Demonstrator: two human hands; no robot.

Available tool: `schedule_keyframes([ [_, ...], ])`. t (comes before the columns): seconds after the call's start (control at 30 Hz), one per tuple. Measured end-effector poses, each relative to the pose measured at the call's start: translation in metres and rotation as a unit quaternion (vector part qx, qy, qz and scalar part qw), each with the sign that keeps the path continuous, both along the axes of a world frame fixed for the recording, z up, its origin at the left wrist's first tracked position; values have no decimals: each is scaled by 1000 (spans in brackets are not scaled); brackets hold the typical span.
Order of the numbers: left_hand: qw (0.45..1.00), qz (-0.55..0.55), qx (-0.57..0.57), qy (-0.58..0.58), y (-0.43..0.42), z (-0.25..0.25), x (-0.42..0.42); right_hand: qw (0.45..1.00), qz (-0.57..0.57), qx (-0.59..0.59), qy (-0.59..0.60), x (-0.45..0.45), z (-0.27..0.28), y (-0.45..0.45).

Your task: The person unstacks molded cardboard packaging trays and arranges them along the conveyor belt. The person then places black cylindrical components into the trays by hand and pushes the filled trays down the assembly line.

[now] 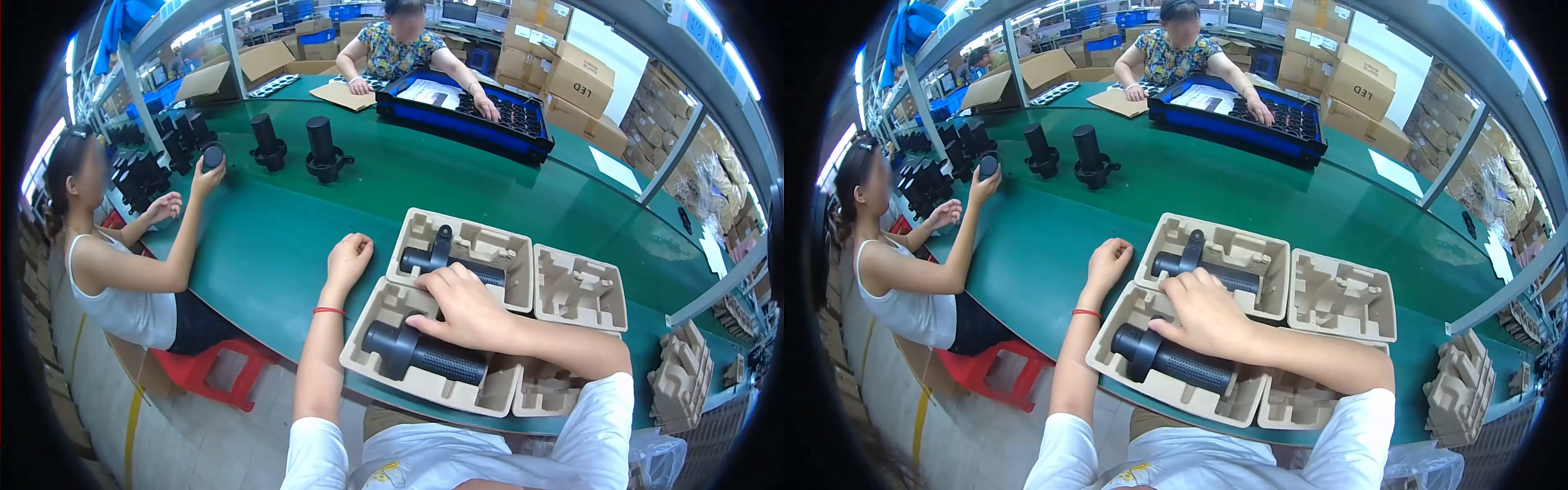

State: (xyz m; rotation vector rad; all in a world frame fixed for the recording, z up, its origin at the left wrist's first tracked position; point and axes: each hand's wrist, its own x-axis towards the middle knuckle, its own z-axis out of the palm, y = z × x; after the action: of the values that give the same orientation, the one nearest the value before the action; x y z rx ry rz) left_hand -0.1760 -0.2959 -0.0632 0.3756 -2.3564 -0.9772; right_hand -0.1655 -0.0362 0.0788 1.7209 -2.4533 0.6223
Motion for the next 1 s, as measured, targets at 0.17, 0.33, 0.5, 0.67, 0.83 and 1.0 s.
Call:
schedule_keyframes([
  [0.17,1000,1,-20,-6,0,-2,-2,997,-19,-7,-79,-16,-10,-6],
  [0.33,1000,2,-11,-8,1,1,-1,996,-18,-40,-79,-32,4,-6],
  [0.5,1000,1,-21,-5,1,-2,-1,986,-120,-102,63,-112,-10,-7],
  [0.67,1000,2,-11,-19,2,3,0,960,-203,51,-187,-132,-14,-8],
  [0.83,1000,4,-24,1,0,-3,-2,965,-193,31,-177,-130,-13,-7],
  [1.0,999,24,-21,-13,7,5,1,991,-128,-41,1,-144,6,-39],
])
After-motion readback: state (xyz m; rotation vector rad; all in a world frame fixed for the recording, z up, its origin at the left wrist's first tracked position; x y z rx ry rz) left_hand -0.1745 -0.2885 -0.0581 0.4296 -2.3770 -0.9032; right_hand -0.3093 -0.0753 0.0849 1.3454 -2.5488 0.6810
